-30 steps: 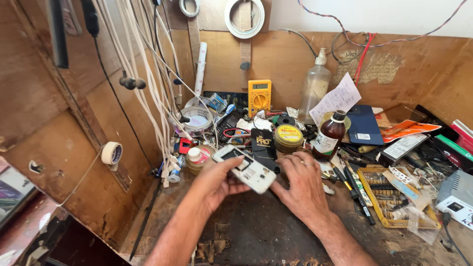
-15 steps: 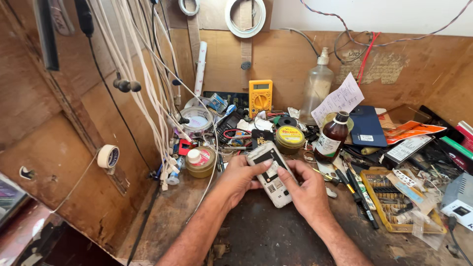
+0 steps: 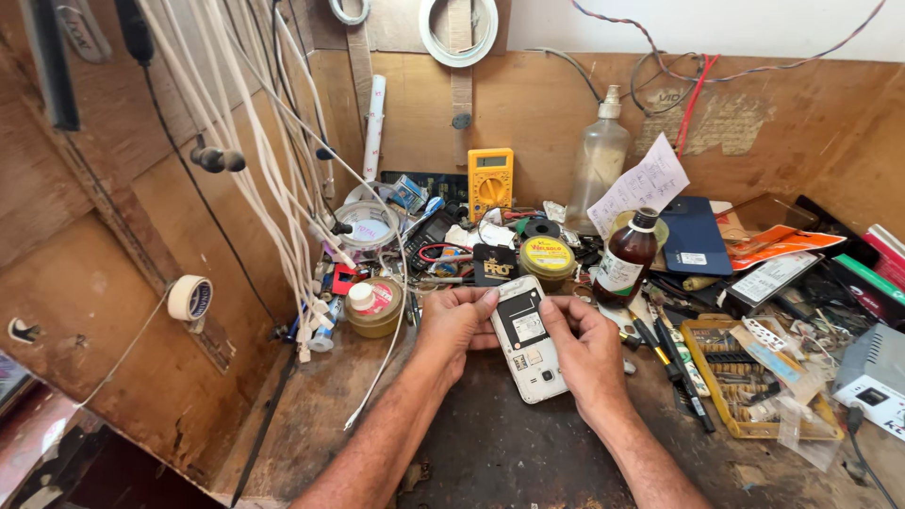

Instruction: The person removes a screen and inner components from a phone, then probes the internal circuitry using multimeters.

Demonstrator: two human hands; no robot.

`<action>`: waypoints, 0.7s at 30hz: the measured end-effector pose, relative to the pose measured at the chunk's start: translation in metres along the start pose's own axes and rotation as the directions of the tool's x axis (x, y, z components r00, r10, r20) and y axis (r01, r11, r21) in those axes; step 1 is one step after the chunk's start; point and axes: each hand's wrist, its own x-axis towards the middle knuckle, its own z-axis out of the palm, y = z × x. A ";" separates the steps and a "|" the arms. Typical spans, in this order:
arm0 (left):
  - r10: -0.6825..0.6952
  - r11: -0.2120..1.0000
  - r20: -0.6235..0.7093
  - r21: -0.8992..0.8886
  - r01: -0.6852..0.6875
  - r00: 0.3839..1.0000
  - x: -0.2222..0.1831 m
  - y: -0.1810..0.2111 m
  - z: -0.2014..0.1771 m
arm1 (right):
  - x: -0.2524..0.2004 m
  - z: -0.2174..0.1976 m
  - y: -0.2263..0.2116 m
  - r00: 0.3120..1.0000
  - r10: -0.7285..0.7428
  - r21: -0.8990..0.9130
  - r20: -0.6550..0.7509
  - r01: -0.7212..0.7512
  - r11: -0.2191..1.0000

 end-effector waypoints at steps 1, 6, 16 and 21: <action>-0.010 1.000 0.020 -0.008 0.010 1.000 0.000 0.000 -0.001 | 0.002 0.001 0.000 1.000 -0.012 -0.015 -0.005 0.012 1.000; 0.014 1.000 0.021 0.008 -0.014 1.000 0.001 -0.002 0.001 | 0.002 -0.001 0.001 0.999 0.034 0.038 -0.015 -0.034 0.999; -0.032 0.918 0.147 0.394 -0.029 0.989 0.000 0.033 0.009 | -0.002 -0.004 -0.005 0.999 0.008 0.069 0.031 -0.010 0.998; 0.105 0.912 -0.135 0.409 -0.041 0.985 0.004 0.032 0.016 | -0.006 -0.005 -0.013 0.994 0.091 0.276 0.052 -0.102 0.956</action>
